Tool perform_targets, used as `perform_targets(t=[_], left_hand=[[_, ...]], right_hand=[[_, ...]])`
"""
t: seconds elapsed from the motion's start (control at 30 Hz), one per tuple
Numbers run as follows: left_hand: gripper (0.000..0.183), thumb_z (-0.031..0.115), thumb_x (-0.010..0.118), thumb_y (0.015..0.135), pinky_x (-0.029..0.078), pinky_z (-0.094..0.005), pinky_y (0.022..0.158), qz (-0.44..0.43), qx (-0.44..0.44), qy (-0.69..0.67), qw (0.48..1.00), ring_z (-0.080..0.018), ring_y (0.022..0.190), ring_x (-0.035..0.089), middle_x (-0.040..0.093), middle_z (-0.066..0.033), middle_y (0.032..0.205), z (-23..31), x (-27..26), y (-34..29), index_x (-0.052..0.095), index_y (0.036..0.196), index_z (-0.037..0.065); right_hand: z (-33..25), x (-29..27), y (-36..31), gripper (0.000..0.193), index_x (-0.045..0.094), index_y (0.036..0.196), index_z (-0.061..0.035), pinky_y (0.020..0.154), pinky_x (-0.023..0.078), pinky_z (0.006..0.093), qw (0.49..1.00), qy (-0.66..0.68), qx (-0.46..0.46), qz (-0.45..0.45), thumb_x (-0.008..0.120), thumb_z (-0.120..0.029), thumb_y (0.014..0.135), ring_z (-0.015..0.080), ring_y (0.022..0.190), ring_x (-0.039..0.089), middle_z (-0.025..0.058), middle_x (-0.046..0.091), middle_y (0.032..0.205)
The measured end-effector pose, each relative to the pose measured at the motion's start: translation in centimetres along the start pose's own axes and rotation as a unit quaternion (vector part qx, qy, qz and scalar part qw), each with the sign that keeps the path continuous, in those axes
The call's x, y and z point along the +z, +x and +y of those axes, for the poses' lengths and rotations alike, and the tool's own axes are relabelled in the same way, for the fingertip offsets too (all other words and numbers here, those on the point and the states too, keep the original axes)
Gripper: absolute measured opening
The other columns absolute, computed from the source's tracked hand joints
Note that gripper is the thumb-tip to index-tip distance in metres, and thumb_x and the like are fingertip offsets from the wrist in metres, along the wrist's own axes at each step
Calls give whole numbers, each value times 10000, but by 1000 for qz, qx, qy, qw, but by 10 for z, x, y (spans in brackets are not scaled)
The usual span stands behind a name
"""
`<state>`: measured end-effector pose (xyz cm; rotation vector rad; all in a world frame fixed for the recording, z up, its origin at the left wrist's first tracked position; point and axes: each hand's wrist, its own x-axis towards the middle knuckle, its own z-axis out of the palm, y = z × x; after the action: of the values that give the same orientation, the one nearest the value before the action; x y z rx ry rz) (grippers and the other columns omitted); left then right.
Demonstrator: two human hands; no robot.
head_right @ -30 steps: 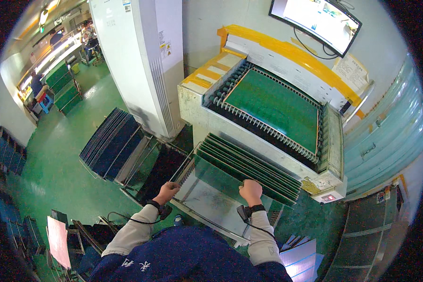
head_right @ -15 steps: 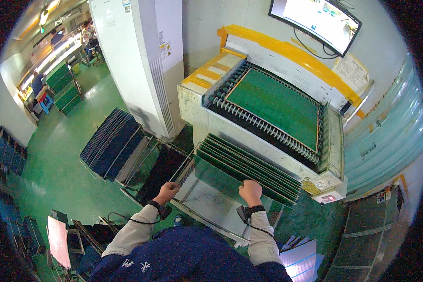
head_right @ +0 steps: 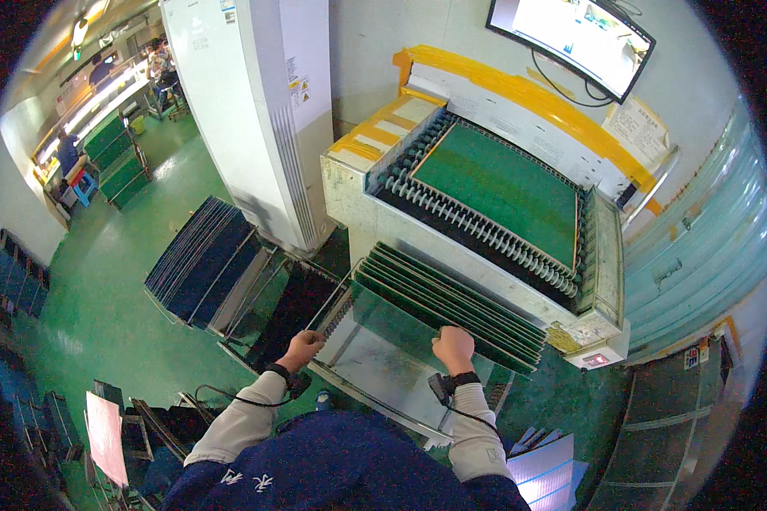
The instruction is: Manually sorting green circuit boards into a drying or processing rack.
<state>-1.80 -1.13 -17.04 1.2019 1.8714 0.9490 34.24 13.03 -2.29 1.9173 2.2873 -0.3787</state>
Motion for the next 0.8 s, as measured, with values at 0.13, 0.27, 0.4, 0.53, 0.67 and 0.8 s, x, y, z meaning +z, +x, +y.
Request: perform_targets(t=[0.13,0.27,0.4,0.53,0.67,0.8], left_hand=[[251,242,722,731,506,-368,832,-1,-1,1,1000,-275,911,634,648,-131,935,2,0,0,700,897,55],[250,239,719,726,506,-371,824,-1,11,19,1000,-278,904,635,647,-131,937,0,0,2,696,892,54],[248,237,716,724,506,-371,819,2,11,14,1000,-281,896,634,646,-134,931,-5,2,3,693,887,51],[252,242,712,726,507,-371,812,6,12,-10,1000,-282,889,636,647,-136,926,-7,4,3,695,882,45],[260,245,711,728,509,-371,803,-5,2,5,1000,-282,886,637,646,-139,923,2,1,1,700,888,39],[264,246,713,727,510,-370,798,5,1,-10,1000,-283,883,637,645,-139,919,1,1,0,703,890,40]], right_hand=[[0,-1,0,363,714,1048,-95,803,524,434,1000,-1,0,-10,711,-340,779,329,960,663,154,699,1011],[0,-3,-1,368,711,1056,-95,809,523,432,1000,0,2,-11,710,-341,782,329,968,660,155,698,1017],[-2,-4,-2,373,711,1062,-96,809,522,433,1000,4,0,-12,710,-339,780,328,970,660,157,698,1019],[1,-1,0,377,711,1068,-99,806,523,434,1000,2,-2,-12,709,-339,777,328,966,661,157,699,1015],[1,-1,0,377,712,1065,-100,801,524,436,1000,2,-1,-7,709,-342,776,329,956,663,155,701,1004],[2,2,1,363,717,1042,-97,793,524,440,1000,6,-6,3,709,-342,774,332,945,664,158,702,992]])
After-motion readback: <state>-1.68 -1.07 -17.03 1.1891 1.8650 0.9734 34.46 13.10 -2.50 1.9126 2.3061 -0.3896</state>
